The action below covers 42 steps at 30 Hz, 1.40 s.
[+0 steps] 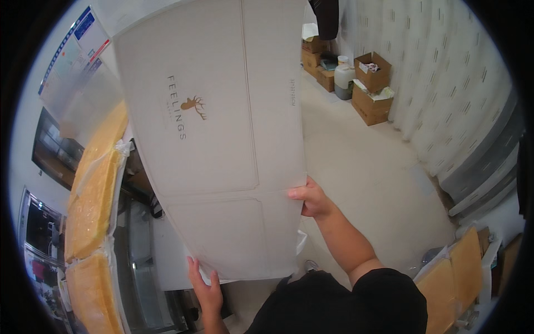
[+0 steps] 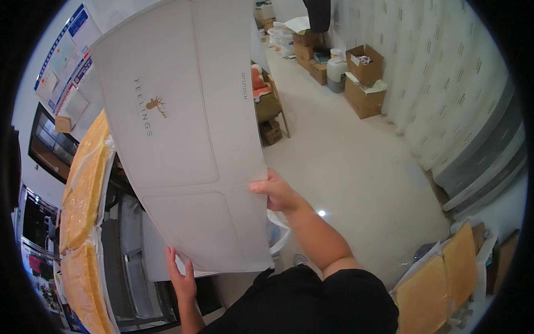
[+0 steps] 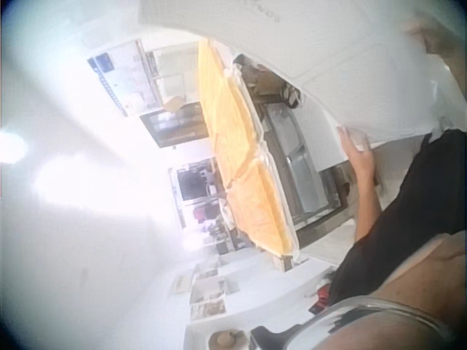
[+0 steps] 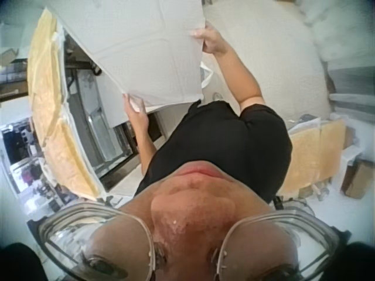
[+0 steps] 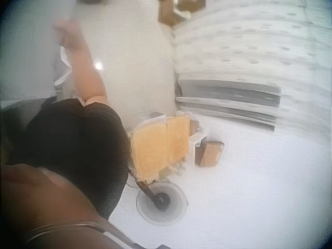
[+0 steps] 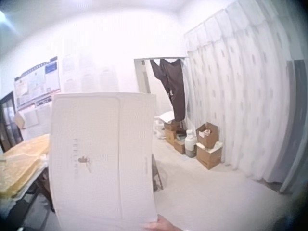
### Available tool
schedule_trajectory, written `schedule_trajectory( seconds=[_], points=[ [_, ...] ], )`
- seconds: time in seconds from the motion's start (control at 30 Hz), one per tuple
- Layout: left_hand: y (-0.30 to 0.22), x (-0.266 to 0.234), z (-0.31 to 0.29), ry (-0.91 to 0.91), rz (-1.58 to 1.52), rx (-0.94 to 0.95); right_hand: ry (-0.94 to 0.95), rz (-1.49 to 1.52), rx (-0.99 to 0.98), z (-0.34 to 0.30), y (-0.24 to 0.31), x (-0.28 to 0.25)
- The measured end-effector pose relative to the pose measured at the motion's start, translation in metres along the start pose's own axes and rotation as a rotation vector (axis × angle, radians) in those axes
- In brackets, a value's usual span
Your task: The person retrieves a flat white cardboard box from a display case, unfolds it on a counter, and folds the flaps to form a box. The person then places a clear plastic liner inside the box and smooths it into place.
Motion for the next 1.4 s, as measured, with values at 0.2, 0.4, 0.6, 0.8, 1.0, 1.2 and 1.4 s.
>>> schedule_trajectory(
  seconds=[0.2,0.4,0.6,0.8,1.0,1.2,1.4],
  points=[
    [-0.002,-0.014,0.004,-0.128,-0.355,-0.07,0.061,-0.08,0.071,0.003,0.009,0.005],
    [-0.01,-0.033,0.009,-0.134,-1.133,-0.093,0.112,-0.319,0.181,0.015,0.016,0.014],
    [-0.007,-0.04,0.005,-0.202,-1.243,-0.097,0.318,-0.59,0.209,0.043,0.031,0.034],
    [0.01,-0.024,-0.024,-0.196,-1.133,-0.253,0.378,-0.763,0.2,0.063,0.05,0.063],
    [0.018,-0.008,-0.037,-0.044,-0.999,-0.349,0.413,-0.959,0.229,0.084,0.053,0.078],
    [0.024,-0.001,-0.051,0.025,-0.88,-0.432,0.454,-1.021,0.21,0.097,0.047,0.09],
    [0.022,0.006,-0.055,0.065,-0.917,-0.451,0.472,-1.136,0.267,0.107,0.033,0.09]
  ],
)
Point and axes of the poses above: each hand's wrist, its own z-axis towards the middle knuckle, its own x-axis out of the palm, y = z × x, the point moved 7 cm from there along z, towards the middle knuckle, and after that the axes turned 14 degrees about -z, right-handed, at the moved point
